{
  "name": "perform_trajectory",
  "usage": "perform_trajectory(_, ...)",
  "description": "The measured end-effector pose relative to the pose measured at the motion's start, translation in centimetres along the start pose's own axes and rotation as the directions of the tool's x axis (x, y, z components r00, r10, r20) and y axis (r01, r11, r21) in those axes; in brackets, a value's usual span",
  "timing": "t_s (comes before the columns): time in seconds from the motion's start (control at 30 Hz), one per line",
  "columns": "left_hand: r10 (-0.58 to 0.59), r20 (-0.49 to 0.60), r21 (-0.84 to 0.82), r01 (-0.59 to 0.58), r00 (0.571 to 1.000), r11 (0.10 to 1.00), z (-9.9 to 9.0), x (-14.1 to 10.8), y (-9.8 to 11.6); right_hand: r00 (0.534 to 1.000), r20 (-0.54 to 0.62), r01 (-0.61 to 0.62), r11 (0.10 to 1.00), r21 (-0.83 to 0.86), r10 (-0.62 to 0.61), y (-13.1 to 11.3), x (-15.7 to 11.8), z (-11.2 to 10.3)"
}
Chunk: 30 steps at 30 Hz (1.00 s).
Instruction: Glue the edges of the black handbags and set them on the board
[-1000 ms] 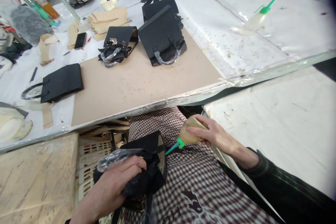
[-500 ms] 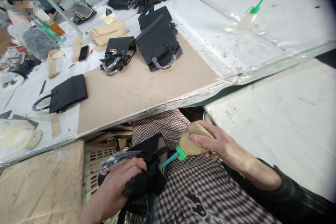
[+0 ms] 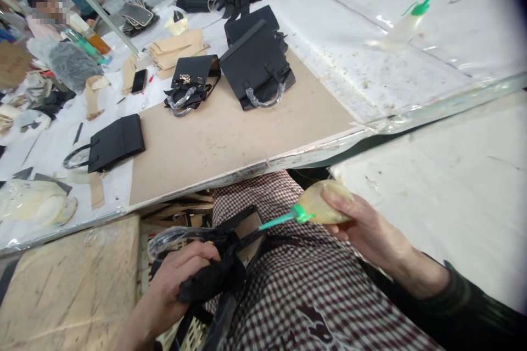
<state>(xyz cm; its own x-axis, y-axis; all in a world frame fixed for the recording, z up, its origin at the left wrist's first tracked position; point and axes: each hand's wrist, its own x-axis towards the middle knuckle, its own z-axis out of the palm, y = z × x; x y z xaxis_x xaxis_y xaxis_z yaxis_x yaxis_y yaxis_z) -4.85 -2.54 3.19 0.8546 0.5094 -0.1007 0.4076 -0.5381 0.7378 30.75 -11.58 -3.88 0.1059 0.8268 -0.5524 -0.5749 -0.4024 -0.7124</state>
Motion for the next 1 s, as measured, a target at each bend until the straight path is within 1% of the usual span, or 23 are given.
perform_trajectory(0.03, 0.022, -0.017, 0.013, -0.022, 1.000, 1.000, -0.2, -0.1, -0.1, 0.999, 0.036, 0.003, 0.997, -0.073, -0.001, -0.1, -0.1, 0.3)
perform_trajectory(0.1, 0.051, -0.042, 0.026, -0.050, 0.998, 0.998, -0.4, -0.4, -0.2, 0.996, 0.093, 0.005, 0.986, -0.167, 0.010, -0.3, -0.2, 1.1)
perform_trajectory(0.2, 0.037, -0.036, 0.022, -0.036, 0.999, 0.999, -0.2, -0.8, -0.4, 0.990, 0.131, -0.008, 0.966, -0.258, 0.043, -0.5, -0.2, 2.3)
perform_trajectory(0.3, 0.007, -0.018, -0.001, -0.007, 1.000, 1.000, 0.3, -1.2, -0.6, 0.984, 0.167, -0.007, 0.943, -0.332, 0.066, -0.3, -0.1, 3.0)
perform_trajectory(0.43, -0.006, -0.041, -0.016, 0.005, 0.999, 1.000, 0.5, -1.3, -0.8, 0.977, 0.190, -0.019, 0.933, -0.359, 0.093, -0.1, -0.3, 2.9)
perform_trajectory(0.6, 0.018, -0.012, -0.024, -0.018, 1.000, 1.000, 0.6, -1.0, -0.6, 0.970, 0.205, -0.035, 0.908, -0.418, 0.132, -0.9, -0.3, 2.4)
perform_trajectory(0.7, 0.020, -0.006, -0.018, -0.020, 1.000, 1.000, 0.7, -0.8, -0.5, 0.974, 0.189, -0.026, 0.887, -0.462, 0.127, -1.6, 0.0, 2.2)
perform_trajectory(0.87, 0.012, -0.008, 0.001, -0.012, 1.000, 1.000, 0.9, -0.8, -0.6, 0.988, 0.139, 0.004, 0.874, -0.486, 0.073, -2.1, 0.3, 1.9)
perform_trajectory(1.0, 0.009, 0.019, 0.002, -0.009, 1.000, 1.000, 0.9, -0.6, -0.5, 0.977, 0.188, -0.001, 0.891, -0.454, 0.097, -2.0, 0.1, 1.9)
